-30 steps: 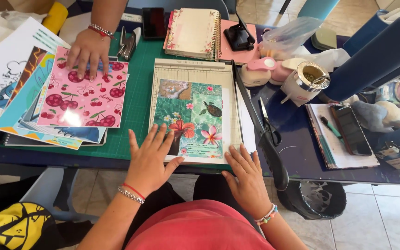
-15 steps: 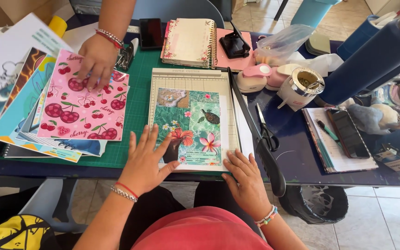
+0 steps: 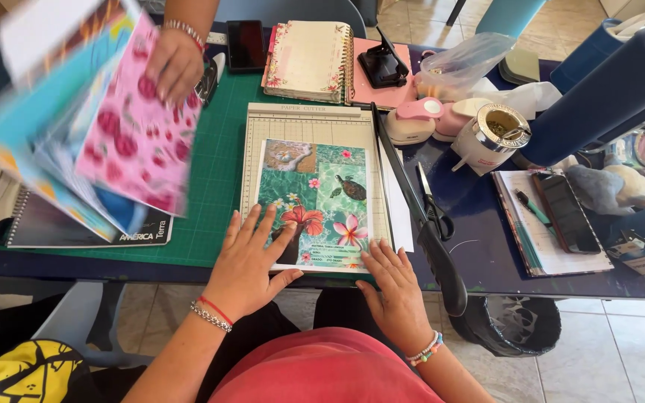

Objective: The person uses a paper cutter to trim a sheet of decorative paper featuring a turtle and flowers. They align the paper on the cutting mat, press down the cutter's blade, and then lift the trimmed sheet to inspect it before placing it back on the mat.

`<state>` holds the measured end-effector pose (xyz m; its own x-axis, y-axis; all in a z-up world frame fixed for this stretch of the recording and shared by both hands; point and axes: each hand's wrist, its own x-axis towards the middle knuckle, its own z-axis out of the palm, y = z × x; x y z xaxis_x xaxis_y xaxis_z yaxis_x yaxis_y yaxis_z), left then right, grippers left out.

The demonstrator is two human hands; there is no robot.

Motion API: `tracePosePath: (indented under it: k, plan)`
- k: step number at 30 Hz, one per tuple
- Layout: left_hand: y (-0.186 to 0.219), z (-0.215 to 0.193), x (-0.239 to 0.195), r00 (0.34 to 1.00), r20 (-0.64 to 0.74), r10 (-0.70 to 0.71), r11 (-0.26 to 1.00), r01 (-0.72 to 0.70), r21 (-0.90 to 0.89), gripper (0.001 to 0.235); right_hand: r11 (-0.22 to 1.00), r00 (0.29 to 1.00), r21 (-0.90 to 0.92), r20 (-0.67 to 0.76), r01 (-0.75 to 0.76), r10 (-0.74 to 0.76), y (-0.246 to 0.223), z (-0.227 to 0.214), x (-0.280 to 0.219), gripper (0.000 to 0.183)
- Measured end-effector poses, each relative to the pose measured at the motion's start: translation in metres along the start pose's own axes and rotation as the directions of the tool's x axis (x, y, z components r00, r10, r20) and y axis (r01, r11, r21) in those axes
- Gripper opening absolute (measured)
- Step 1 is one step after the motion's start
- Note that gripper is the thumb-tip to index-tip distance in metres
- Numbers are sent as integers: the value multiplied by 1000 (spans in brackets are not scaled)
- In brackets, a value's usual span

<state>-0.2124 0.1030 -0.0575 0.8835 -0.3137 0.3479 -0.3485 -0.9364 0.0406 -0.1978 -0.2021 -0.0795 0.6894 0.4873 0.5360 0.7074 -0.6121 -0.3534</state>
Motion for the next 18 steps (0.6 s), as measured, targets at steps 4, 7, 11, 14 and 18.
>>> tracePosePath:
  k: [4, 7, 11, 14, 18]
  plan:
    - [3, -1, 4, 999, 33, 39, 998, -37, -60, 76, 996, 998, -75, -23, 58, -60, 2, 0, 2, 43]
    - [5, 0, 2, 999, 31, 35, 999, -34, -23, 76, 988, 988, -109, -94, 110, -121, 1, -4, 10, 34]
    - [40, -25, -21, 964, -253, -77, 980, 27, -196, 50, 968, 983, -200, -68, 152, -168, -5, -16, 18, 25]
    - [56, -20, -45, 925, -80, -372, 671, 209, -711, 39, 959, 974, -207, -79, 191, -211, -26, -26, 29, 22]
    - [62, -13, -46, 639, 676, -368, -496, 480, -724, 87, 930, 929, -98, -77, 354, -362, -60, -27, 36, 20]
